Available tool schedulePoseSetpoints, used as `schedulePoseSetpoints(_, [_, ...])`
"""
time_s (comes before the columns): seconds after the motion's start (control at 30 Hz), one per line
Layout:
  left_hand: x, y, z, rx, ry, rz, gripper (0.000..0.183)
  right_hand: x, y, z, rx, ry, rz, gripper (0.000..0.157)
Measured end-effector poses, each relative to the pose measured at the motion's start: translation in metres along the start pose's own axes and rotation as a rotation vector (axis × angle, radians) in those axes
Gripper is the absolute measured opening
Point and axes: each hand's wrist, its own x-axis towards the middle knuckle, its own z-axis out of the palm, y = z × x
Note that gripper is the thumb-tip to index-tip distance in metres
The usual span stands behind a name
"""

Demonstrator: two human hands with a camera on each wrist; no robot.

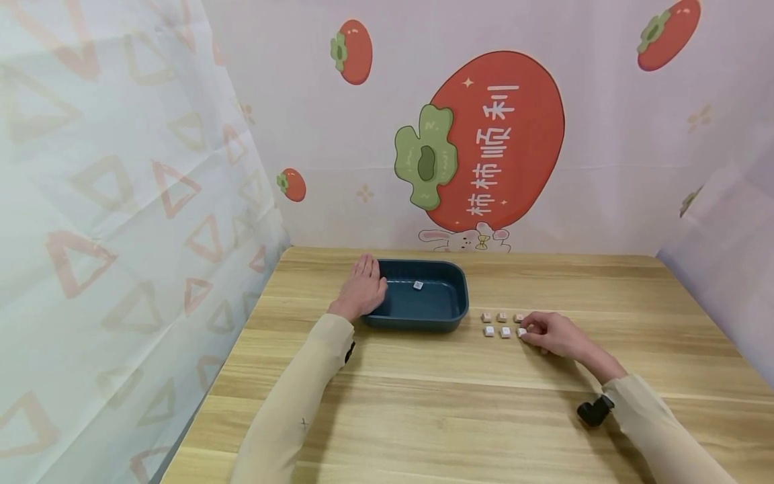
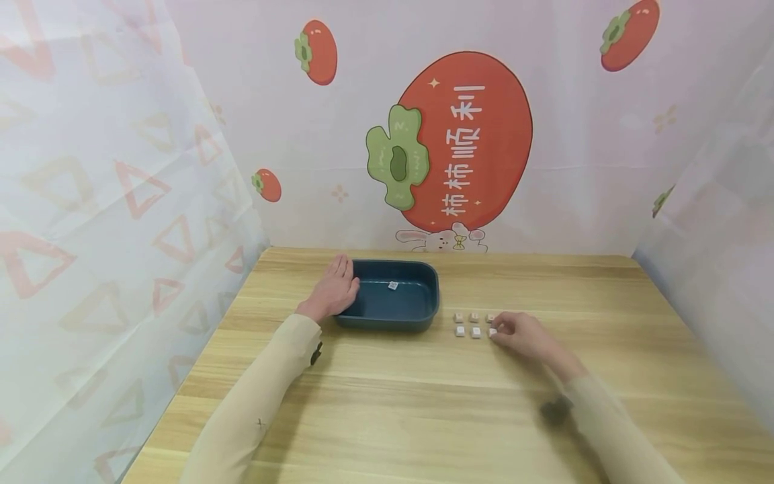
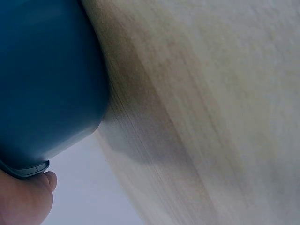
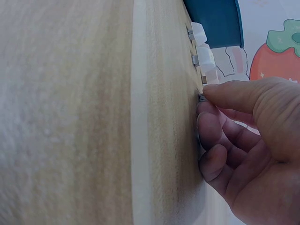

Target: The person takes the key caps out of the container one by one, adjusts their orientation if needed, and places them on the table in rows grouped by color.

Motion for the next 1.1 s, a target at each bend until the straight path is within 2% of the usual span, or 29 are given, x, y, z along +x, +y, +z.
schedulePoseSetpoints(0.43, [0.0,0.001,0.0,0.005,-0.004,-0.001,0.065,0.0,-0.008,-0.004,-0.012,0.005,0.002,0.025])
schedulePoseSetpoints(0.9, [0.001,0.001,0.001,0.009,0.001,-0.006,0.065,0.017,-0.035,-0.001,-0.017,0.015,-0.039,0.023])
schedulePoseSetpoints(1.1, [0.0,0.001,0.001,0.011,-0.002,-0.006,0.065,0.024,-0.046,0.006,0.033,0.024,-0.056,0.02])
